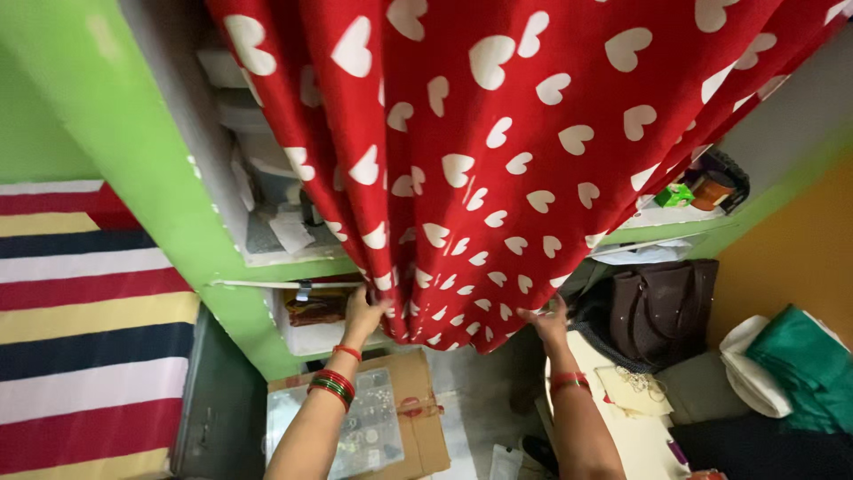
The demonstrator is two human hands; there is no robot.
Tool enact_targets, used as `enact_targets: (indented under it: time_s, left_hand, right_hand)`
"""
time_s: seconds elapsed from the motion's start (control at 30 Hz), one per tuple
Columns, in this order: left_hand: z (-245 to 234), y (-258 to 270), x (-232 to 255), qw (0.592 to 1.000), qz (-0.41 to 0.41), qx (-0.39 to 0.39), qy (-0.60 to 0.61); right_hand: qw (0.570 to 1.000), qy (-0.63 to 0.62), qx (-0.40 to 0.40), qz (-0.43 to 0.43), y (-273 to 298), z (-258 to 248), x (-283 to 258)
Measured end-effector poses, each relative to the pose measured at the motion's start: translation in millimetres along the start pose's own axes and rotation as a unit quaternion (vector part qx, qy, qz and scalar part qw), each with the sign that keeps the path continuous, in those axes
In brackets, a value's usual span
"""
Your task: The person retrieves a polka-dot bag from behind a curtain and unpacks it on the bed, then takes a woven handbag from a shelf and places items from the bed, including cables, a case, and eyeglasses, into the handbag.
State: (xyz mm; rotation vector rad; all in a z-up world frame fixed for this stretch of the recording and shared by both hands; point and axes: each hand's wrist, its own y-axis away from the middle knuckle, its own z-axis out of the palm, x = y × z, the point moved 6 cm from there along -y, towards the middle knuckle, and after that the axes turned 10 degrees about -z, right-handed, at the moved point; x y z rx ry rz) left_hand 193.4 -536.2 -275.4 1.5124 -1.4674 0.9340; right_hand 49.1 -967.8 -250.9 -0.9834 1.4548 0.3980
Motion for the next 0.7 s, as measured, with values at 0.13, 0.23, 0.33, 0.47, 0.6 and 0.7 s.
enact_targets:
  time_s: [0.13, 0.23, 0.33, 0.47, 0.6, 0.7]
  left_hand:
    - [18, 7, 5, 0.999, -0.031, -0.011, 0.015]
    - [21, 27, 32, 0.946, -0.108, -0.089, 0.291]
    - [-7, 52, 94, 0.889, -0.075, -0.13, 0.432]
    - [-91, 104, 180, 0.798, 0.051, -0.11, 0.59]
    - [-186, 176, 216, 0.711, 0.123, -0.033, 0.692]
    - [-247, 237, 234, 0.806, 0.369, 0.244, 0.394]
  right_hand:
    - [0.996, 0.008, -0.079, 0.035, -22, 24, 27]
    - [0.996, -0.074, -0.017, 0.056, -35, 22, 42]
    - [0.976, -0.171, 0.062, 0.121, -37, -24, 57]
    - [0.926, -0.354, 0.125, 0.046, -52, -132, 35]
    - [0.914, -0.374, 0.151, -0.027, -46, -213, -11]
    - [0.931, -0.329, 0.148, -0.05, -32, -228, -43]
